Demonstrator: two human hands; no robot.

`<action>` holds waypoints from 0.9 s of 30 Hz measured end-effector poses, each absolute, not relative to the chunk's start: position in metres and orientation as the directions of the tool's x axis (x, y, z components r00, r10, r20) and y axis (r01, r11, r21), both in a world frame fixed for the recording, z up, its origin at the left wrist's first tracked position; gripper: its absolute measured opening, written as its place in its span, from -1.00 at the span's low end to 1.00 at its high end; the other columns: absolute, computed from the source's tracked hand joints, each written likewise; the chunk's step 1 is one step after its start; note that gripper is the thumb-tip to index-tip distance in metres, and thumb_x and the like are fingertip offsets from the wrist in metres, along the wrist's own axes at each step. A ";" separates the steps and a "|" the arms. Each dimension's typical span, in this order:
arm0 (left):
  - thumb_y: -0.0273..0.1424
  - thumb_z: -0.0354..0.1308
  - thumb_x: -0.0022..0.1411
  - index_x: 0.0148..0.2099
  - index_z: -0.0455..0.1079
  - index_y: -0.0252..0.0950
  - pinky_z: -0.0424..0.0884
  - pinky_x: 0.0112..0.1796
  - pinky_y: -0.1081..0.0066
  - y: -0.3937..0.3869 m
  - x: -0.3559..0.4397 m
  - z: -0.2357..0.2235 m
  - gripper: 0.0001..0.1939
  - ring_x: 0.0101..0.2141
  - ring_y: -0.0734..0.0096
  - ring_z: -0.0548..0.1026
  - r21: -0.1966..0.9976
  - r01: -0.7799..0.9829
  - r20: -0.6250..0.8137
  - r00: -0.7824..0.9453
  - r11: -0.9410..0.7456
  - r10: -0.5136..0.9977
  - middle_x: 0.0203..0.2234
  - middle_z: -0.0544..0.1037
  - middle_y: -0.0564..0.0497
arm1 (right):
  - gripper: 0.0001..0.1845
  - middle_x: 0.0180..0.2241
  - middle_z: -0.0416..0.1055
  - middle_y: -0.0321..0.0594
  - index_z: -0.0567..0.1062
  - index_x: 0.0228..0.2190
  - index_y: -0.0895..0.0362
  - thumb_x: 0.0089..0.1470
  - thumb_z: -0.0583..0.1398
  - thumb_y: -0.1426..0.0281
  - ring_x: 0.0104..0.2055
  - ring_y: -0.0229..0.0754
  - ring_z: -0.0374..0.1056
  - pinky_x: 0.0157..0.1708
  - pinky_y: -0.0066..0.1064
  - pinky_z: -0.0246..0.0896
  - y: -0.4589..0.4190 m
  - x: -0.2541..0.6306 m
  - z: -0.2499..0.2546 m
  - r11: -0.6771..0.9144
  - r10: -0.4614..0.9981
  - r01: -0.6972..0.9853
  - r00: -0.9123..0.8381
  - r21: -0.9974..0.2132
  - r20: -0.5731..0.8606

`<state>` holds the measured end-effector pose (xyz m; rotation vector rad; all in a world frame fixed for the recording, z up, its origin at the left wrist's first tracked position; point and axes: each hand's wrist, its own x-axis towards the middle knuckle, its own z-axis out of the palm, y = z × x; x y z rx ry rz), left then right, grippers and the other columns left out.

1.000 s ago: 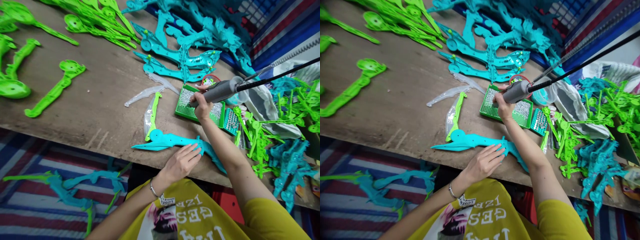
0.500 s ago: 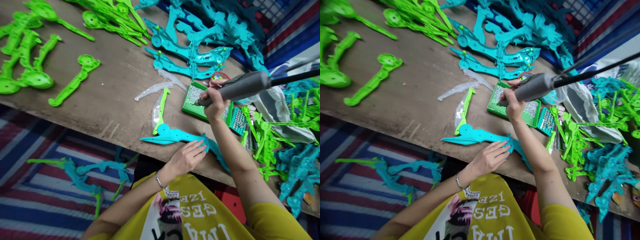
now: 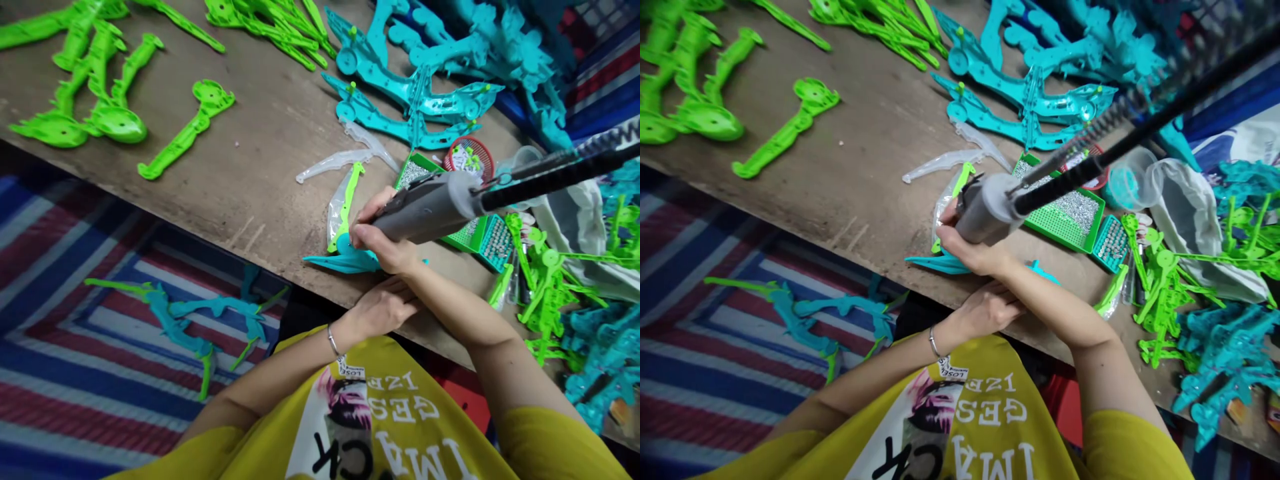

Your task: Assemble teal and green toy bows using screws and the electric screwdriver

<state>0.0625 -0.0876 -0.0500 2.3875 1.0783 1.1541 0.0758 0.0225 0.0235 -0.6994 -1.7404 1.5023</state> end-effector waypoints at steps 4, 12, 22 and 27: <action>-0.52 0.13 0.33 -0.07 0.55 -0.30 0.55 0.05 0.23 -0.088 0.062 -0.050 -0.80 0.00 0.20 0.58 0.545 0.495 0.562 0.384 -0.677 0.733 -0.13 0.63 -0.13 | -0.72 -0.59 0.28 -0.40 0.35 -0.52 0.05 0.04 0.28 0.18 -0.51 -0.27 0.24 -0.40 -0.32 0.29 0.029 0.067 0.041 0.185 0.684 0.007 -0.719 -0.983 0.124; -0.52 0.13 0.35 -0.15 0.54 -0.31 0.57 0.00 0.23 -0.086 0.065 -0.052 -0.85 -0.06 0.23 0.60 0.559 0.481 0.571 0.368 -0.676 0.734 -0.21 0.64 -0.11 | -0.69 -0.62 0.30 -0.42 0.39 -0.47 0.05 0.01 0.33 0.12 -0.59 -0.32 0.23 -0.50 -0.38 0.26 0.034 0.068 0.027 0.176 0.664 -0.143 -0.713 -0.974 0.224; -0.45 0.18 0.36 0.13 0.43 -0.40 0.45 0.21 0.06 -0.085 0.062 -0.056 -0.69 0.22 0.06 0.46 0.457 0.476 0.643 0.406 -0.751 0.649 0.10 0.58 -0.19 | -0.55 -0.56 0.39 -0.45 0.41 -0.36 0.01 -0.11 0.45 0.05 -0.54 -0.31 0.33 -0.50 -0.41 0.33 0.050 0.166 0.032 0.269 0.930 -0.088 -0.233 -0.959 0.283; -0.41 0.21 0.33 0.35 0.23 -0.38 0.29 0.28 -0.11 -0.085 0.057 -0.053 -0.42 0.33 -0.09 0.30 0.451 0.546 0.562 0.440 -0.706 0.700 0.23 0.45 -0.29 | -0.52 -0.34 0.54 -0.36 0.43 -0.26 -0.01 -0.13 0.45 0.06 -0.30 -0.23 0.47 -0.29 -0.36 0.44 0.053 0.209 0.018 0.272 0.946 -0.021 -0.179 -0.962 0.272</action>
